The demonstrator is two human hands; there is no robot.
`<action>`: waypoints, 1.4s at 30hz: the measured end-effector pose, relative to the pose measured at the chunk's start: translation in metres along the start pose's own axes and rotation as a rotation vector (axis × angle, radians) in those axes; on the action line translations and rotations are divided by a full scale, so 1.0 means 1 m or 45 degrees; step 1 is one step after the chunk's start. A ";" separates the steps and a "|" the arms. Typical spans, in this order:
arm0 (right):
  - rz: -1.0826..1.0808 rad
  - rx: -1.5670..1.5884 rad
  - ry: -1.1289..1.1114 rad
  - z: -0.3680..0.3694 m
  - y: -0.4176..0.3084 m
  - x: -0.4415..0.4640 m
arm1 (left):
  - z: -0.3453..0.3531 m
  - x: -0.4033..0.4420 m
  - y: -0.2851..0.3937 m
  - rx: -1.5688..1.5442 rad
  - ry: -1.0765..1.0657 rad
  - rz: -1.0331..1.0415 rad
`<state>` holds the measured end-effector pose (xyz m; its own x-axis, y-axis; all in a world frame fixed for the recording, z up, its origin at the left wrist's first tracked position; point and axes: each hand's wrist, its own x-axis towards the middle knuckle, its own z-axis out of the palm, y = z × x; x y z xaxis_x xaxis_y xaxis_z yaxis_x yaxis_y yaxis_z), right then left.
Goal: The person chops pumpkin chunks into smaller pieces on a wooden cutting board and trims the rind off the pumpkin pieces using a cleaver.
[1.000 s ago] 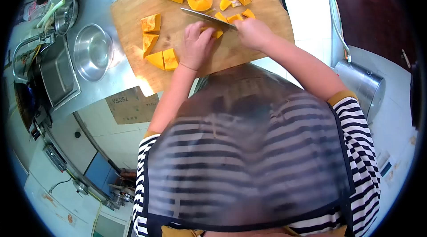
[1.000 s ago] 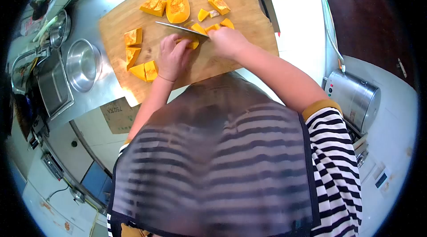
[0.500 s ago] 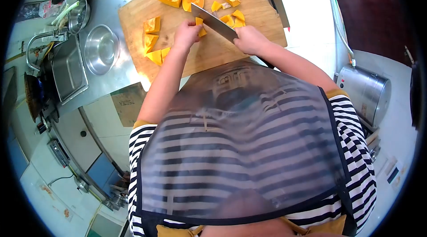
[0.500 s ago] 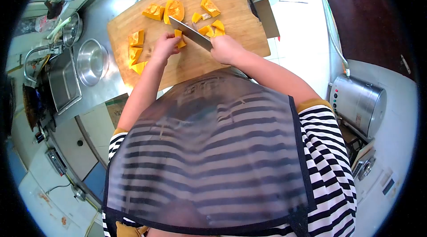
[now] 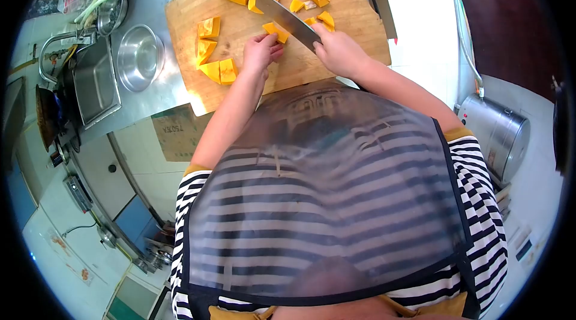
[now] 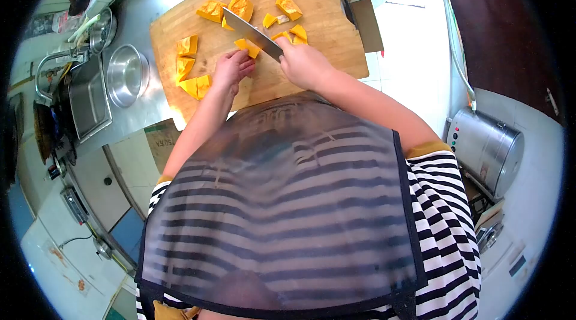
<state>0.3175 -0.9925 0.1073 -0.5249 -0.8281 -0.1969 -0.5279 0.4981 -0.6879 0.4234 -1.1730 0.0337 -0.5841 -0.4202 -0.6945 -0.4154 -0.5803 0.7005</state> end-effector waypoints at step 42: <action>0.069 -0.217 -0.198 0.049 -0.004 0.049 | -0.005 -0.003 -0.002 -0.032 0.027 0.024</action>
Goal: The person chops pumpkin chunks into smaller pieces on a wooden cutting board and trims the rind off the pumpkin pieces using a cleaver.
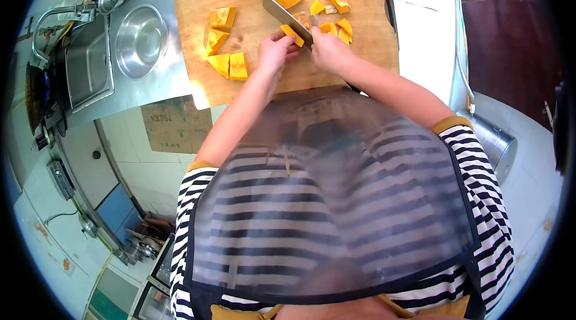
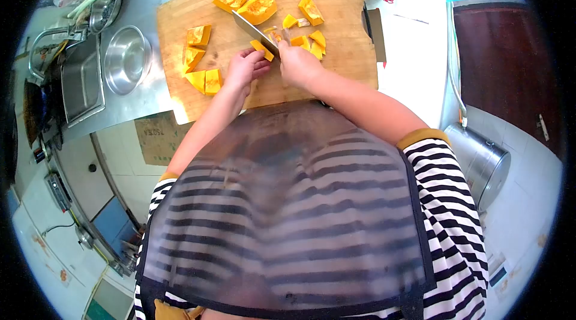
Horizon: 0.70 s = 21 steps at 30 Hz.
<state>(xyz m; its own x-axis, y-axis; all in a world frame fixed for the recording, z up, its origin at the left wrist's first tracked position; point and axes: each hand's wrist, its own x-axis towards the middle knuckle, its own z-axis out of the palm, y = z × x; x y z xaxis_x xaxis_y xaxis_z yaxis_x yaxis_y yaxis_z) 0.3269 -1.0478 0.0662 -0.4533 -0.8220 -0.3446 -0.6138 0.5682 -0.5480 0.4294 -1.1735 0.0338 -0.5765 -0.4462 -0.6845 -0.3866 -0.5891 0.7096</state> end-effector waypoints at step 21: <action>-0.037 -0.259 0.037 -0.023 0.040 -0.033 | -0.059 -0.043 0.003 1.822 0.480 0.905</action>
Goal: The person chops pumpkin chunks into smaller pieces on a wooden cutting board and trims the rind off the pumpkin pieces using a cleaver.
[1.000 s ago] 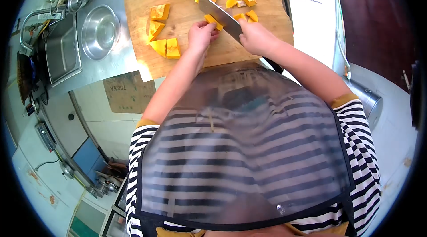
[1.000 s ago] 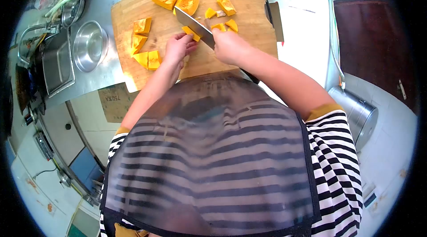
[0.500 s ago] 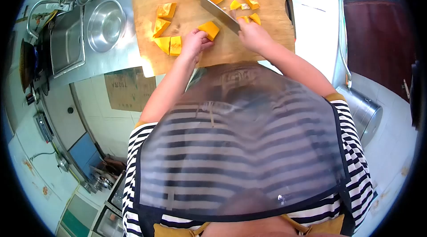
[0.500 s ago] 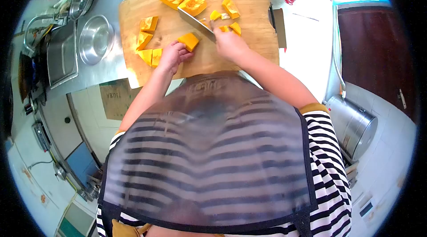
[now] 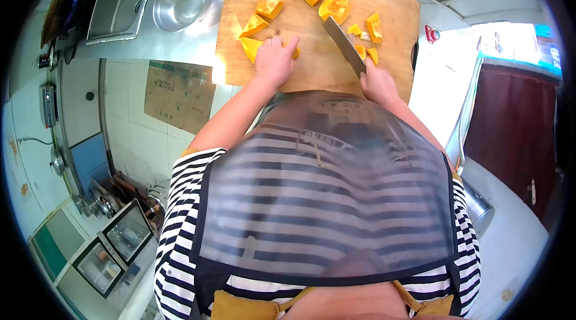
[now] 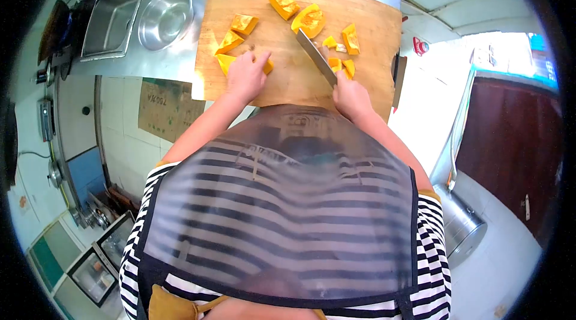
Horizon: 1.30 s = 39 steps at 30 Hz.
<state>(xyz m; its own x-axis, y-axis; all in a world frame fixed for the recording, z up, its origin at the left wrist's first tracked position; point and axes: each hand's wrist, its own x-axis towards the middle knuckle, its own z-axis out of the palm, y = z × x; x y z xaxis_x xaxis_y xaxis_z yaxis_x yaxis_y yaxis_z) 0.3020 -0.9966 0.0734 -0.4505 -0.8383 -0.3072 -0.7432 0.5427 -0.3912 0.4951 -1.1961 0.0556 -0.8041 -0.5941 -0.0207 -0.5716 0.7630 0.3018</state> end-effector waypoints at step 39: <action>-0.076 0.155 0.171 0.005 0.012 -0.010 | 0.033 0.046 0.030 -1.727 -0.472 -0.620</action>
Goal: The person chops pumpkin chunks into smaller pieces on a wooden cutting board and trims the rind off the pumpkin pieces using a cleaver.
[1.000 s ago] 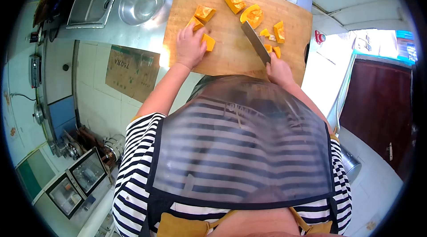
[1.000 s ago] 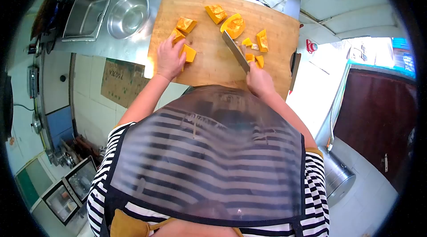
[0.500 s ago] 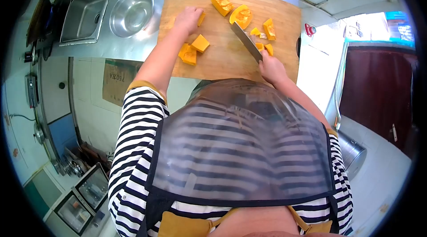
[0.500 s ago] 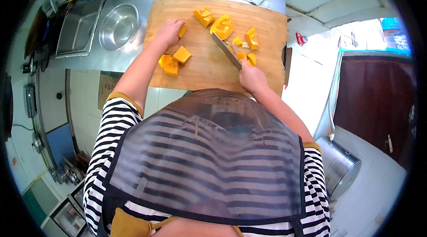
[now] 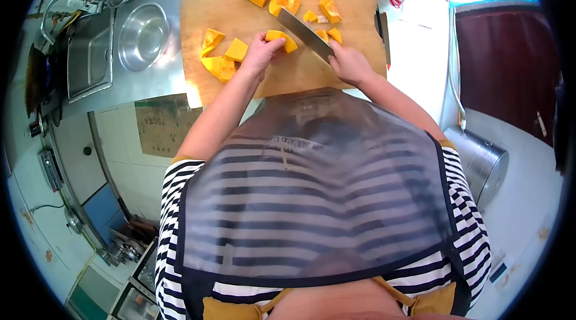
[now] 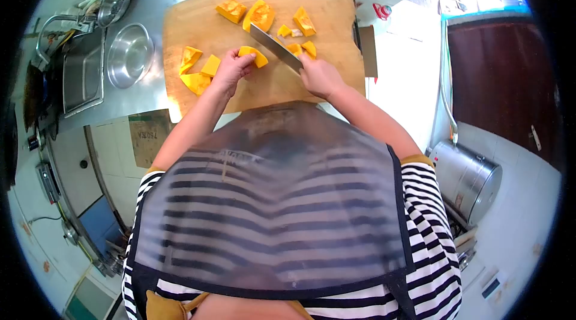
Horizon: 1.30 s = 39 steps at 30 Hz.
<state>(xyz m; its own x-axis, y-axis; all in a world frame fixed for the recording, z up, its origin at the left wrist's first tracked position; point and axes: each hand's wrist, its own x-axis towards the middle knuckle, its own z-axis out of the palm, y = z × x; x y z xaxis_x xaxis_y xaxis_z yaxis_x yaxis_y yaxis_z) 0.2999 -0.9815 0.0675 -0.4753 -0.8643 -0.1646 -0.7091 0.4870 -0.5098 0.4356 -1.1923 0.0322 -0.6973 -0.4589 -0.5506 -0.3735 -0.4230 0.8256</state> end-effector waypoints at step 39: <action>0.153 0.026 -0.236 -0.027 -0.076 -0.014 | -0.012 -0.004 -0.036 1.293 0.153 1.574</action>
<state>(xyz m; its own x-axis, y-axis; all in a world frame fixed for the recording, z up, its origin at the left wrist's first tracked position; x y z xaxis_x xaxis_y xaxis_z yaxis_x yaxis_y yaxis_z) 0.3459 -1.0031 0.1310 -0.4505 -0.8093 -0.3769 -0.6415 0.5870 -0.4938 0.4594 -1.1846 0.0035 -0.8340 -0.1855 0.5197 0.0899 0.8836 0.4596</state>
